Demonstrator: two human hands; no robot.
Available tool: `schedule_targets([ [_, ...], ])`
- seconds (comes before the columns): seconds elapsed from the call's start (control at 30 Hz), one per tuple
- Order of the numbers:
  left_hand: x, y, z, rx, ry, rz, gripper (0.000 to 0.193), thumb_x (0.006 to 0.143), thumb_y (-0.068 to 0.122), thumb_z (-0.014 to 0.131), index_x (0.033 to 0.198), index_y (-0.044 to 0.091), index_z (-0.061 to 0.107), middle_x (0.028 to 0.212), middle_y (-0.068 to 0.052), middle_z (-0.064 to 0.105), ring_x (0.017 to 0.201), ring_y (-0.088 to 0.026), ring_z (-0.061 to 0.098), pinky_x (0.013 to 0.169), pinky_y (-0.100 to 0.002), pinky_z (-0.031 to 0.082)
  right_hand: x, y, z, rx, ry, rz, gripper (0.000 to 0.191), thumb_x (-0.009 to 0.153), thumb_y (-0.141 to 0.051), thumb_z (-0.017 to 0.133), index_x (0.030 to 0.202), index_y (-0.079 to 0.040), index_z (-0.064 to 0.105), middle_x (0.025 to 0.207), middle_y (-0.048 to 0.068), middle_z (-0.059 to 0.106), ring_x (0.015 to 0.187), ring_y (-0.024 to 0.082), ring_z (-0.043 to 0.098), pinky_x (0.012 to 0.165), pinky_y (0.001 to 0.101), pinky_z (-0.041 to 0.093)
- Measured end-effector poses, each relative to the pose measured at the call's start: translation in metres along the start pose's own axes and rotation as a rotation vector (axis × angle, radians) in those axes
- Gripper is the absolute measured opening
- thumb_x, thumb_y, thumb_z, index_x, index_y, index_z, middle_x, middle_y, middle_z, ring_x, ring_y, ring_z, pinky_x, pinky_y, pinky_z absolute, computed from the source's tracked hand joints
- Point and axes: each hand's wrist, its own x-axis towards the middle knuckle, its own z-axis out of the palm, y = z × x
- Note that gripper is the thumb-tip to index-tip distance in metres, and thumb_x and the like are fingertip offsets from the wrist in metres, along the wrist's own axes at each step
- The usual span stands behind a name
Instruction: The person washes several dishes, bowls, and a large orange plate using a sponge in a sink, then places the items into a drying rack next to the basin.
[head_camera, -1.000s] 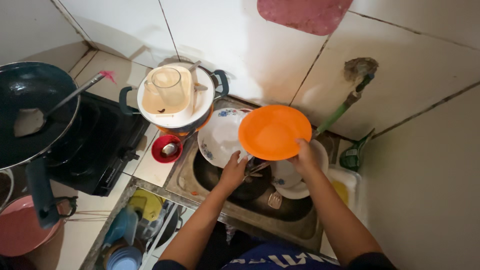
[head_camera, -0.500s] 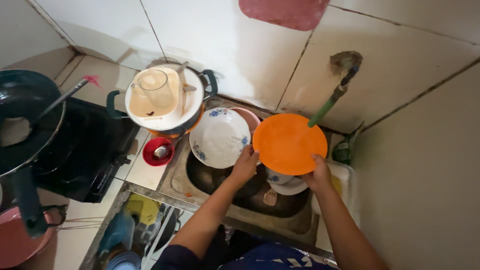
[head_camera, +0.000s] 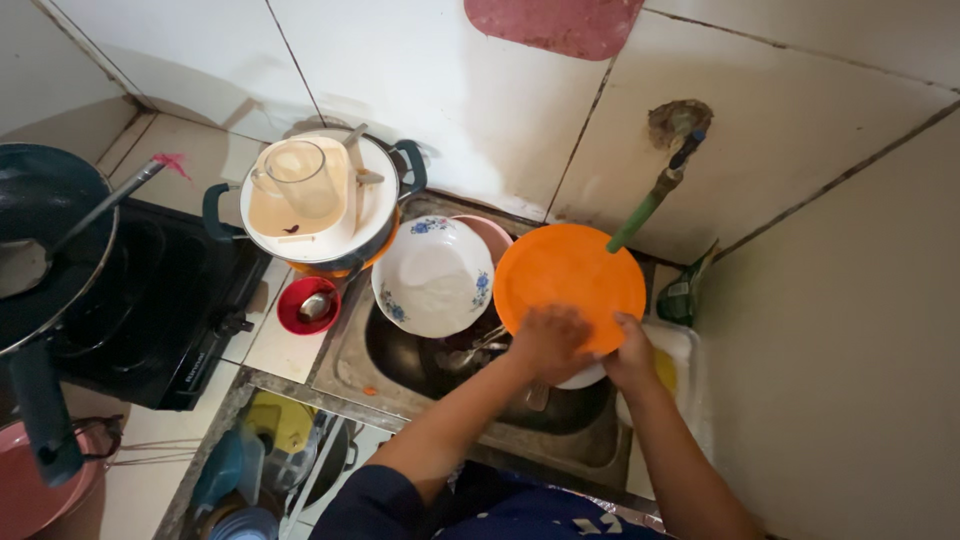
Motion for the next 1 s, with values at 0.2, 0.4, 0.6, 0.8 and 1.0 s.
schedule_targets([
  [0.2,0.004,-0.058,0.014,0.324,-0.040,-0.064,0.073,0.094,0.062,0.048,0.153,0.019,0.044,0.162,-0.002,0.038,0.155,-0.029,0.023,0.124,-0.070,0.012,0.002,0.005,-0.017,0.013,0.144,0.022,0.040,0.101,-0.026,0.049,0.135,-0.007,0.055,0.127,0.006,0.065,0.115,0.025,0.063,0.099,0.0402,0.050],
  [0.4,-0.014,-0.111,-0.024,-0.148,0.416,-0.419,0.088,0.083,0.057,0.067,0.151,0.008,0.041,0.156,-0.028,0.039,0.147,-0.041,0.029,0.112,-0.063,0.026,0.001,0.006,-0.009,0.083,0.029,0.091,0.044,0.101,-0.029,0.049,0.137,-0.004,0.054,0.133,0.009,0.063,0.118,0.027,0.061,0.100,0.0426,0.049],
  [0.6,-0.025,-0.097,-0.029,-1.530,0.070,-0.455,0.059,0.091,0.027,0.055,0.145,0.004,0.051,0.130,-0.013,0.066,0.117,-0.029,0.063,0.097,-0.039,0.050,0.007,0.001,0.025,0.084,0.001,0.144,0.045,0.100,-0.026,0.047,0.139,-0.005,0.053,0.136,0.011,0.061,0.122,0.029,0.061,0.105,0.0441,0.048],
  [0.8,-0.054,-0.072,-0.048,-1.355,0.398,-0.314,0.062,0.086,0.006,0.049,0.148,0.005,0.043,0.131,-0.013,0.064,0.121,-0.028,0.062,0.101,-0.039,0.050,0.036,0.009,0.045,0.071,-0.074,0.183,0.045,0.107,-0.038,0.046,0.141,-0.009,0.055,0.137,0.009,0.061,0.121,0.025,0.061,0.102,0.0416,0.050],
  [1.0,-0.077,-0.050,-0.085,-0.642,0.545,-0.221,0.067,0.087,0.004,0.054,0.152,0.008,0.041,0.131,-0.024,0.065,0.124,-0.039,0.060,0.102,-0.044,0.048,0.058,0.010,0.066,0.169,-0.283,0.258,0.046,0.107,-0.044,0.049,0.134,-0.007,0.059,0.131,0.010,0.064,0.116,0.026,0.063,0.098,0.0429,0.053],
])
